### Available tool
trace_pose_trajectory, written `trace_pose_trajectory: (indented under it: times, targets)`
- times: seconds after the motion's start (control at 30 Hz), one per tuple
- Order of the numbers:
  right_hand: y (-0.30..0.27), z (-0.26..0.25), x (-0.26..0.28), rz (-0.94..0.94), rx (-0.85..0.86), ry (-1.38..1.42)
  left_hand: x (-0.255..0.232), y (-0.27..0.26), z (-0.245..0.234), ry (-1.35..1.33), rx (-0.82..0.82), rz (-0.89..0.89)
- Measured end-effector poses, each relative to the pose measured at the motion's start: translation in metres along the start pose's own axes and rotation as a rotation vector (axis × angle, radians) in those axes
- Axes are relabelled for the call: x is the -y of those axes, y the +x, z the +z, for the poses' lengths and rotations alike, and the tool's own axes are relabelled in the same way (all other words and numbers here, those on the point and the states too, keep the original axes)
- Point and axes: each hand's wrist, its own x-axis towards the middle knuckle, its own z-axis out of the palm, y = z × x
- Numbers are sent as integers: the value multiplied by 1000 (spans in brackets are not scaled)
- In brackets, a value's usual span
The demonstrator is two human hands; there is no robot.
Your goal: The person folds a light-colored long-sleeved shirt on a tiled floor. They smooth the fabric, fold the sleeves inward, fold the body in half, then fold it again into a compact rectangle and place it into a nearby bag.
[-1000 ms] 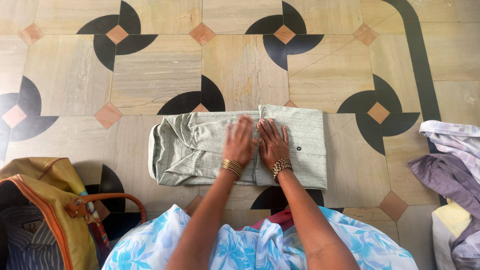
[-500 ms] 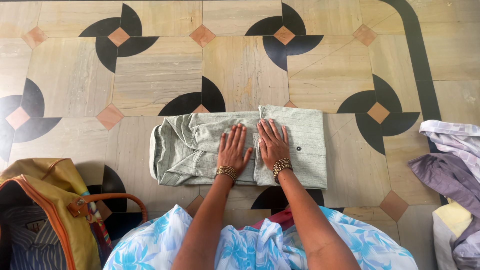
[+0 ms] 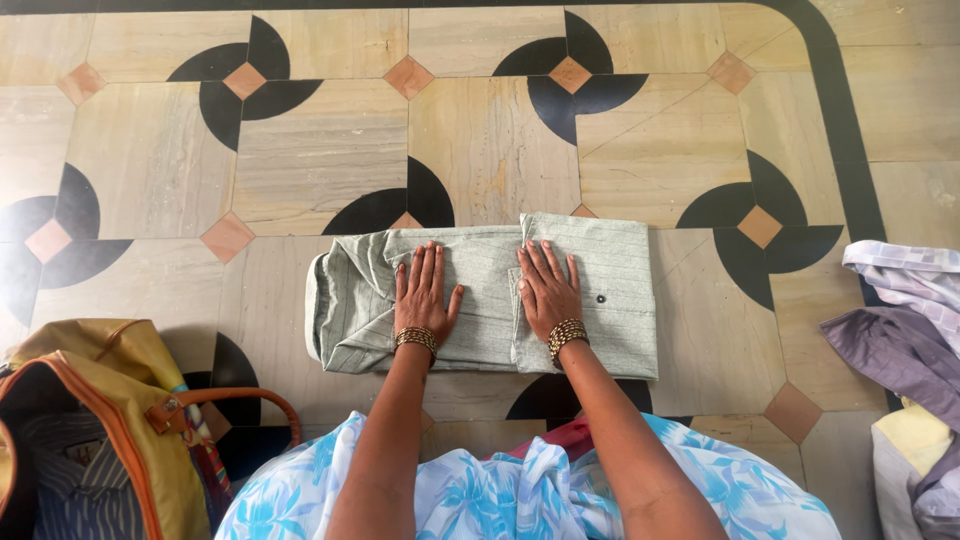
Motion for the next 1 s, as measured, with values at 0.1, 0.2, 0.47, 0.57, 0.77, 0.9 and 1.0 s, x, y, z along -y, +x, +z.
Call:
trace_pose_trajectory:
  times: [0.1,0.2,0.47,0.57,0.77,0.9,1.0]
  targets:
    - [0,10,6,70,10,-92,0,-1,-2,-5,4,-5]
    - [-10,19,28,242,113,-114,-1,-1,-3,-15,1,-4]
    - [-60,15,82,155,10,-116,3,-1,4,-19,-6,4]
    - [-55,9,80,151,56,-150,2,2,9,-21,-24,8]
    - [-47,3,65,71,77,-139,-2,4,23,-48,-47,-61]
    - [-31,0,35,-28,92,-169,-17,5,30,-94,-96,-125]
    - [-19,-6,7,-136,129,-208,-31,6,31,-73,-85,-146]
